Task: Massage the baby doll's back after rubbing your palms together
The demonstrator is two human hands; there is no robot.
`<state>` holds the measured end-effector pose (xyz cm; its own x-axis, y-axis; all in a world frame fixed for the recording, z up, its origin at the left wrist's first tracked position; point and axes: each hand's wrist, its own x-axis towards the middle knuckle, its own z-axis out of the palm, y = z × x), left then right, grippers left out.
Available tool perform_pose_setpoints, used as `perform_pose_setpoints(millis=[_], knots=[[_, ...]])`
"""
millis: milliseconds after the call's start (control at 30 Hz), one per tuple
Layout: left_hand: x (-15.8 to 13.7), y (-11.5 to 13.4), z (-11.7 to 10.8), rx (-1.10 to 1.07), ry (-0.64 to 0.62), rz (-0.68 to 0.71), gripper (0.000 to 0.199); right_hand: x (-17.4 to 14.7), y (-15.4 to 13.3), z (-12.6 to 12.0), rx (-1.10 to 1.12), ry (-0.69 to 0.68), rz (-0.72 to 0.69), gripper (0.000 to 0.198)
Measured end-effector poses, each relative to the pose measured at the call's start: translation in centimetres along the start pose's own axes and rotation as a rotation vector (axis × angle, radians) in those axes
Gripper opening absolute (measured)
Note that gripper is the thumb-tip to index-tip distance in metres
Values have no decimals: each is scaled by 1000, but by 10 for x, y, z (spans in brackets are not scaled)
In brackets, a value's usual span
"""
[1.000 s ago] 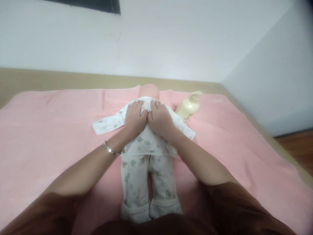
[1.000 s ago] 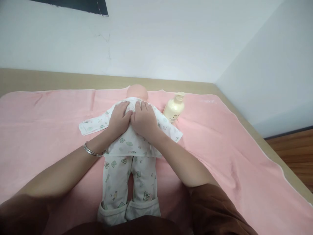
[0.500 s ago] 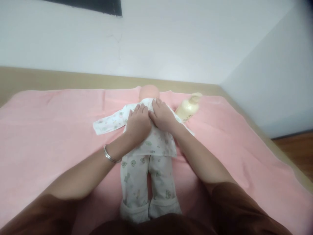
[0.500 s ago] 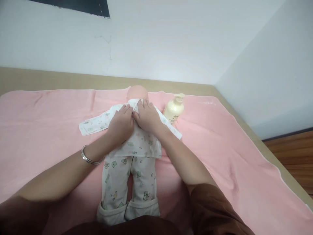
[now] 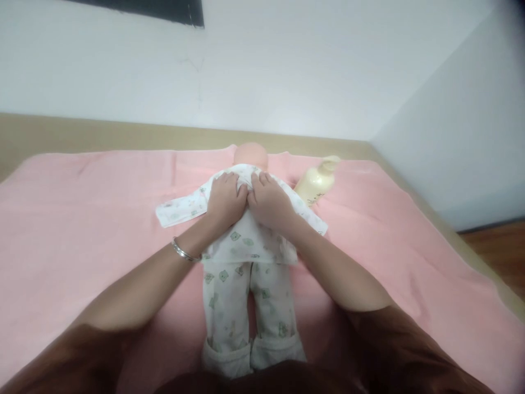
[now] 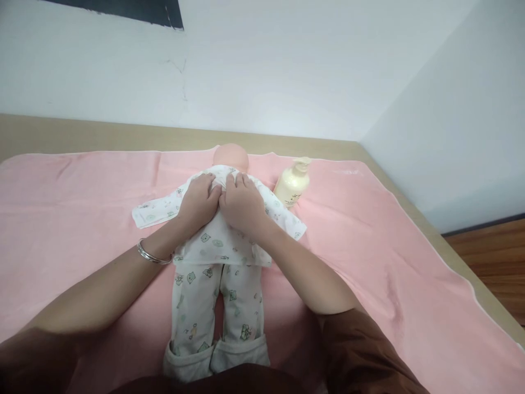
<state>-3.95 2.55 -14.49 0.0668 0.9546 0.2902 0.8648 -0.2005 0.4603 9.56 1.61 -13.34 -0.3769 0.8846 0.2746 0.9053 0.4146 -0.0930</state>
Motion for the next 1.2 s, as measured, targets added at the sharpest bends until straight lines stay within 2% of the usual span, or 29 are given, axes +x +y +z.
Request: perform_pose_setpoints(millis=[133,233,433,667,833,1033,1200], knots=[[-9,1,8,-81,115,67,33,14,12,7,127,-101,125,66],[-13,4,9,-70,107,60,39,17,16,9,171,-125,137,70],[-3,1,6,-103,-26,-80,52,8,9,4,118,-35,85,56],[5,-9,10,-115,47,-42,43,-17,-14,-15,-42,-12,16,44],[4,-8,11,-101,42,-45,45,-8,-5,-18,61,-57,32,35],[4,-8,13,-93,26,-50,56,4,6,-6,54,-15,53,39],[4,-8,15,-97,35,-47,56,6,9,5,81,10,30,51]])
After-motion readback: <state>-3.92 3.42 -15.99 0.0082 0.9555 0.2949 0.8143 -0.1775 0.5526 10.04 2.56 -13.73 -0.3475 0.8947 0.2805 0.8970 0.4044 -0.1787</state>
